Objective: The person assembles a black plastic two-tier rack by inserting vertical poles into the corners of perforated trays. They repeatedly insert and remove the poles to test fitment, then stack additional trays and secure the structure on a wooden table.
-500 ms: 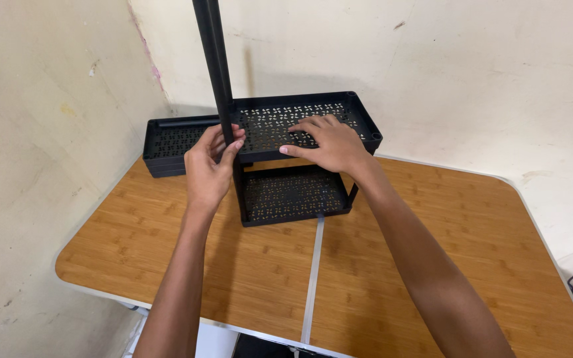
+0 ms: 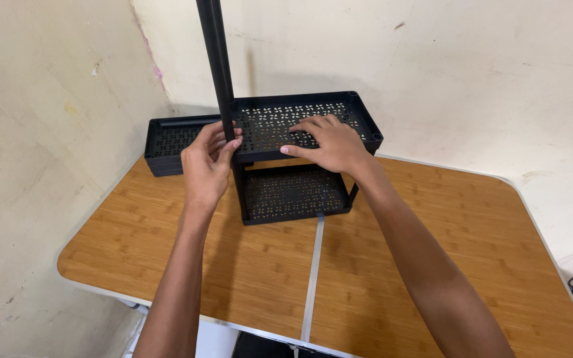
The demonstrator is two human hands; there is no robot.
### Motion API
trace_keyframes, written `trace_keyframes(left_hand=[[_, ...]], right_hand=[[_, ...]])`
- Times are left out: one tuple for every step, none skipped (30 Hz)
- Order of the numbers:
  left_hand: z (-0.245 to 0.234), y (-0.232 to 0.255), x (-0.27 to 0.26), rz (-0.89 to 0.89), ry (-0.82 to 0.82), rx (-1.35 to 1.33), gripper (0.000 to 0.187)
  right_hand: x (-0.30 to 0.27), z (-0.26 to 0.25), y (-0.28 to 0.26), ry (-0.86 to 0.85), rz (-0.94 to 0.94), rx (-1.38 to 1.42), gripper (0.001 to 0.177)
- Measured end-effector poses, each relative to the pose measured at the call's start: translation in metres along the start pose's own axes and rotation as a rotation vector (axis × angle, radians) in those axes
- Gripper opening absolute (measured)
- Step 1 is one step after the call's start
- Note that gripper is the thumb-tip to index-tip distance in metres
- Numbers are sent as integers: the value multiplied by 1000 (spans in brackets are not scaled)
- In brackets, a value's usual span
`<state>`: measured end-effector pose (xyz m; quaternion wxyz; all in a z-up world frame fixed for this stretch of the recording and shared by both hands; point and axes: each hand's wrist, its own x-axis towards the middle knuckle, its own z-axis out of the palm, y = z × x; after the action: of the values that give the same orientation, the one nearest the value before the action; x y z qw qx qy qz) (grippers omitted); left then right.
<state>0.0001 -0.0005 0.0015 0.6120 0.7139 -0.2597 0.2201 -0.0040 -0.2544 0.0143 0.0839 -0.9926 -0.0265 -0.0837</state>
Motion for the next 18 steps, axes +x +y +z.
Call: trace_keyframes(left_hand=[[0,1,0,-38,25,21,31],[0,3,0,-76,50,42,31],[0,4,1,-114,74,63,32],[-1,5,2,-134,65,64,32],[-1,6,2,-154,57,66,33],[-2,6,2,-176,48,68,34],[-2,6,2,-105,28,52,35],[-2,6,2,-35,7,37,36],[-2,5,2,35,-14,22,38],[-1,4,1,26,-26,-4,38],[0,4,1,17,-38,-30,38],[0,3,0,8,-48,-57,39],[1,3,0,-7,-29,-25,36],[2,3,1,-21,-10,6,34],[3,3,2,-36,8,37,31],[4,3,2,-60,19,42,31],[5,4,2,-84,30,48,30],[5,5,2,-108,41,54,30]], right_hand=[[0,0,0,-1,-4,-1,95],[0,0,0,-2,-7,-1,95],[0,0,0,-2,-10,-1,94],[1,0,0,1,-12,-3,94],[1,-1,0,5,-15,-6,94],[1,0,0,7,-17,-8,94],[1,0,0,4,-13,-10,94],[1,0,-1,0,-9,-11,94],[2,-1,-1,-3,-5,-12,94],[2,-1,-1,-5,1,-11,94],[1,-1,-1,-7,7,-11,94],[1,-1,-1,-10,12,-11,95],[1,-1,-1,-2,3,-10,94],[1,-1,-1,6,-4,-9,94],[1,-1,0,15,-11,-8,93],[0,-1,0,16,-12,-5,93],[0,-1,0,18,-13,-3,93],[0,-1,0,21,-15,-1,93]])
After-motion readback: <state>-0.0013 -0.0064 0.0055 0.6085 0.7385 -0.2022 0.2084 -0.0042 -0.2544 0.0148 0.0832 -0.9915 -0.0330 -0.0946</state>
